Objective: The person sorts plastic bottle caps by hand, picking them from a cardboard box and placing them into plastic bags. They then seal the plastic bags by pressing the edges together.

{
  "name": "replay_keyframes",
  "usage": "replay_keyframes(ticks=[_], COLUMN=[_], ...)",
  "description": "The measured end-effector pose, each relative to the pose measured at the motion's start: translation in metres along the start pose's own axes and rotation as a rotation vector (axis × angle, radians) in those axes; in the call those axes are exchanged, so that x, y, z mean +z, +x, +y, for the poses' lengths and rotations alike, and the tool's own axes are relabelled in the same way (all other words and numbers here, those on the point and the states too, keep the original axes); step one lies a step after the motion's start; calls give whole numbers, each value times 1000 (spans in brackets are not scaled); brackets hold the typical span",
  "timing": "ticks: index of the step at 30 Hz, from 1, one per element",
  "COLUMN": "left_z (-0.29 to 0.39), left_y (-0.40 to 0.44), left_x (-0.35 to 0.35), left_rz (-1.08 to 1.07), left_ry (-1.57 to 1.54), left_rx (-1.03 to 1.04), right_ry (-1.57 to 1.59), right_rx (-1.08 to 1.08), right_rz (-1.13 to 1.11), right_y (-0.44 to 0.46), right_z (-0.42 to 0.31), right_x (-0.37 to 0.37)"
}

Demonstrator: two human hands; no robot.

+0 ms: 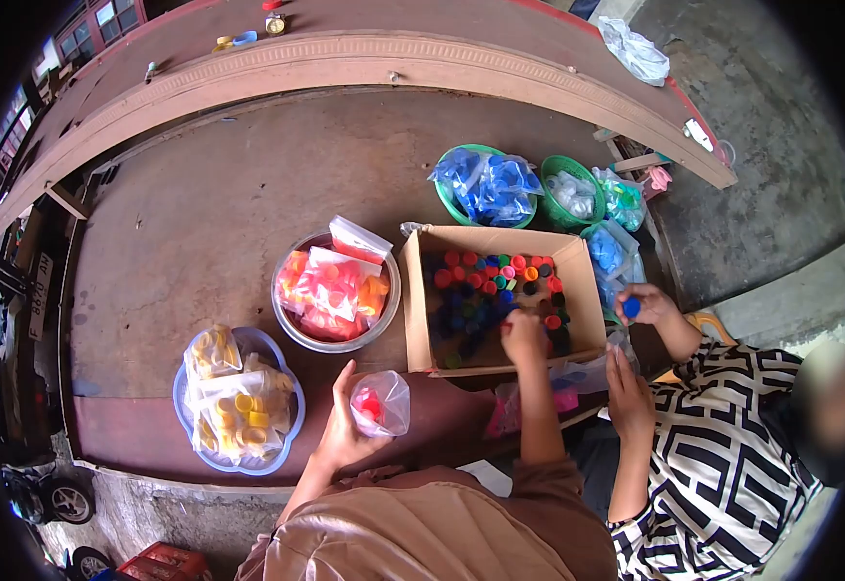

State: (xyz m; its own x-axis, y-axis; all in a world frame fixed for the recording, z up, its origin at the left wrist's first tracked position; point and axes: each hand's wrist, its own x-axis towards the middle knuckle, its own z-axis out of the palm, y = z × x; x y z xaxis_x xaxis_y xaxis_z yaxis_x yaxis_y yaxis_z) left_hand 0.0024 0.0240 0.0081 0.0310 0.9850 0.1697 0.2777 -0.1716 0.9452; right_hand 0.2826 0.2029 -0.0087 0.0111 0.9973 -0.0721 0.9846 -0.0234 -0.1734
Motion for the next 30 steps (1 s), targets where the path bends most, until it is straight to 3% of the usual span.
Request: replay_keyframes(ticks=[3,8,15,18,20,24,27,30], left_z=[-3,-10,-5,-5,-4,3,7,9], left_y=[5,7,7,5,3,4,2,-5], left_x=[-2,-3,3,6,9,14,16,15], left_rz=[-8,-17,8,16,20,36,45,56], left_ry=[4,12,-5,-27,-27,27,4,18], left_rx=[11,8,-2,-41,-52,-16,33,28], right_ry=[-282,-370,-318,74,890,1091,931,868], right_rx=[387,469,391,-28,-210,-658,-908,-1006], right_rz=[-171,-330,-402,-166,-52,-55,-133,-40], right_y=[38,53,35,15,-16,-81,-105,-107], right_z=[46,90,46,48,0,-86,-111,-117], right_x=[8,29,-16,-5,-13,-58,-60,-57])
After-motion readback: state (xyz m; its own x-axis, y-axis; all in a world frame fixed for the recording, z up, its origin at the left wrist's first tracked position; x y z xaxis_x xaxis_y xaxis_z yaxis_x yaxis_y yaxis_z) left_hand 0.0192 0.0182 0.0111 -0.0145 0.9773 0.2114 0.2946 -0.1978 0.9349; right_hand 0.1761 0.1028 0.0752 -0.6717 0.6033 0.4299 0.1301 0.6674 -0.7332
